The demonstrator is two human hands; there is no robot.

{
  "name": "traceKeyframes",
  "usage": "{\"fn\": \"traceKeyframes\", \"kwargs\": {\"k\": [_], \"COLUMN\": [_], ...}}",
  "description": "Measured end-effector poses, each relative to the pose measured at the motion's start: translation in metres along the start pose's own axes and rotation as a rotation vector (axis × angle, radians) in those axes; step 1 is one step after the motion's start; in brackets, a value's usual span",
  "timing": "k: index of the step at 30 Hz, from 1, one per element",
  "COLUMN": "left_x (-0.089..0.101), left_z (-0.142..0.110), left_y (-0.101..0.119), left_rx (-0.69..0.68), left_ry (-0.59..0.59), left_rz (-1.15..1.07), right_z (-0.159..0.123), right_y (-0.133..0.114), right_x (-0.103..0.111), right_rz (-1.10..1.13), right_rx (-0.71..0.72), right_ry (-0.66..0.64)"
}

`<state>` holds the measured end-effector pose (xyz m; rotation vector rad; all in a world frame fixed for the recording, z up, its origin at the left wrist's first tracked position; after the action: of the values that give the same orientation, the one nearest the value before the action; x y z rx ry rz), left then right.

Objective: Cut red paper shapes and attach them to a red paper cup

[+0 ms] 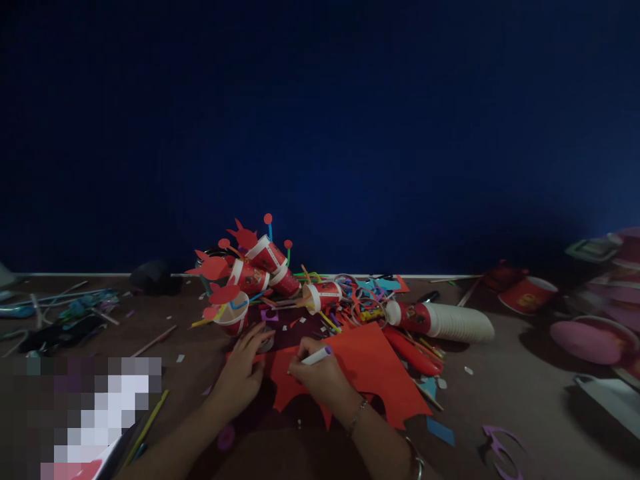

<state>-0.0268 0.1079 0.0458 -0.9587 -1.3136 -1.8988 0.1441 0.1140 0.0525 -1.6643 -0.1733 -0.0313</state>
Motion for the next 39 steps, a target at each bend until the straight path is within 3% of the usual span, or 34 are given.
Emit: {"fn": "traceKeyframes", "kwargs": {"k": [9, 16, 23, 39], "left_x": [-0.001, 0.000, -0.001, 0.000], "left_z": [0.001, 0.000, 0.001, 0.001], "left_y": [-0.001, 0.000, -0.001, 0.000], "left_rx": [-0.003, -0.002, 0.007, 0.000], "left_ry": [0.000, -0.003, -0.014, 0.001], "left_rz": [0.001, 0.003, 0.002, 0.004], "right_z": [0.000, 0.002, 0.003, 0.004], "right_y": [0.001, -0.002, 0.003, 0.010], "right_x": [0.001, 0.001, 0.006, 0.004], "right_rz": [0.012, 0.186, 0.027, -0.054], "right_rx": [0.008, -0.011, 0.105, 0.119], "right_ry": [-0.012, 0.002, 0.003, -0.006]}}
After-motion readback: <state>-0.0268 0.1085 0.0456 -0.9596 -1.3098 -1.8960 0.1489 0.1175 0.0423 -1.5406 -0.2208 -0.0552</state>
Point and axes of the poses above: each hand's wrist, its own z-axis towards the middle knuckle, its own x-axis out of the back of the hand, y = z × x, the point moved 1 cm from there along z, towards the middle knuckle, and after that the axes turned 14 degrees about z, right-handed, at the moved point
